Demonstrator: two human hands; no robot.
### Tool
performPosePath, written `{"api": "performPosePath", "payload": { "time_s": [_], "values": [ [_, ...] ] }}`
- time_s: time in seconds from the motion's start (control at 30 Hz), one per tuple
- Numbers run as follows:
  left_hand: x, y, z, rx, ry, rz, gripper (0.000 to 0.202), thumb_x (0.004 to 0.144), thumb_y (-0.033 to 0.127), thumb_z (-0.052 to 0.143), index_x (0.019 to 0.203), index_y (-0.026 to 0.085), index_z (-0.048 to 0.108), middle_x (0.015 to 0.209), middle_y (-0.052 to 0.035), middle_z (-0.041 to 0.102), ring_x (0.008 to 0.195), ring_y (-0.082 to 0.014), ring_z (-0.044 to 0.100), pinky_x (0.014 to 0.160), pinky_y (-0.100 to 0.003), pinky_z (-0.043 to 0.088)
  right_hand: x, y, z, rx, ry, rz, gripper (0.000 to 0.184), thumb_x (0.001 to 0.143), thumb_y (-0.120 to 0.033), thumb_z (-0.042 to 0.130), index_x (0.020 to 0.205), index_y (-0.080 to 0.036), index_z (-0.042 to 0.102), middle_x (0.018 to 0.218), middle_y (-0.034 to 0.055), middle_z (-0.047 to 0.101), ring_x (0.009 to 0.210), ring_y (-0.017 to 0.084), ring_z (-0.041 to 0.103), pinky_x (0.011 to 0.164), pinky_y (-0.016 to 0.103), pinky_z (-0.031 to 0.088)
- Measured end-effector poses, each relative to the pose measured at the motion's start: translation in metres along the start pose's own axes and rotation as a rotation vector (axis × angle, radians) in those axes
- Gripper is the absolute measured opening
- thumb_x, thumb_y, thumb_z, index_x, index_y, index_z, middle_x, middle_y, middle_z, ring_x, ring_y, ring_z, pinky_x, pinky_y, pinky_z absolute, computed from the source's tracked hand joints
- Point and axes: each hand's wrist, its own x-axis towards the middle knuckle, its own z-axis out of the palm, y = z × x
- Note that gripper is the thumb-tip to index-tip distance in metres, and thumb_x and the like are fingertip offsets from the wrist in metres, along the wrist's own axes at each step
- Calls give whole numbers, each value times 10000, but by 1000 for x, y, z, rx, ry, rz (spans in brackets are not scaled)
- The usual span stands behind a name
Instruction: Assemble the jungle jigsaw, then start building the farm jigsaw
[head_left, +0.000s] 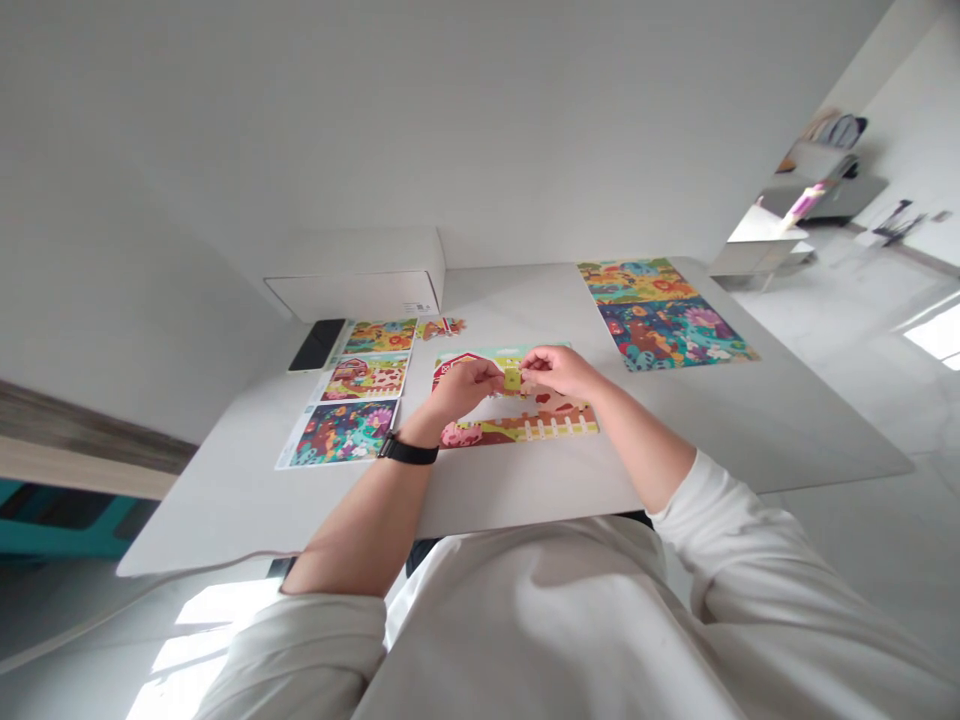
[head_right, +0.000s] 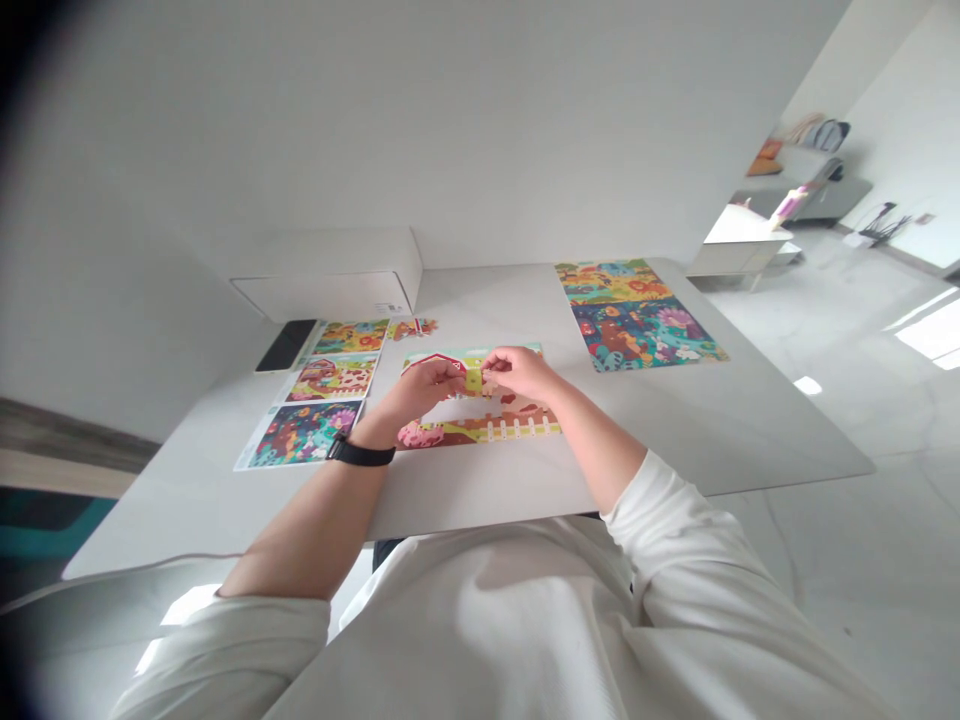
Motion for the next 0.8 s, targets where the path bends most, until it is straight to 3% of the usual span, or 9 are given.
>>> {"api": "performPosePath", "payload": {
  "time_s": [0.17,0.4,0.57,0.8],
  "values": [
    [-2,-1,3,215,-66,53,271,945,384,557,822,218,731,826,-43,776,759,-189,677,695,-284,467,-10,-1,-5,15,-126,82,167,786,-284,853,904,-217,756,789,-7,749,731,153,681,677,250,522],
    [-6,5,5,348,-55,88,267,957,425,592,991,217,756,857,-46,756,733,-197,639,654,-302,397,-15,0,-1,-94,-154,143,115,844,-289,821,887,-221,740,815,-3,772,677,148,663,575,236,454],
    [-7,4,5,382,-111,127,257,935,407,644,1063,215,757,864,-35,744,728,-184,629,649,-295,382,-14,1,3,-247,-145,128,58,865,-194,789,888,-218,742,817,-14,780,675,136,667,607,236,444],
    [-7,0,7,471,-166,136,367,918,356,695,1267,250,738,973,-37,781,837,-216,703,724,-294,453,-15,-1,6,-364,-119,94,88,897,-173,803,971,-216,783,929,12,820,802,156,722,692,244,465]
  ]
}}
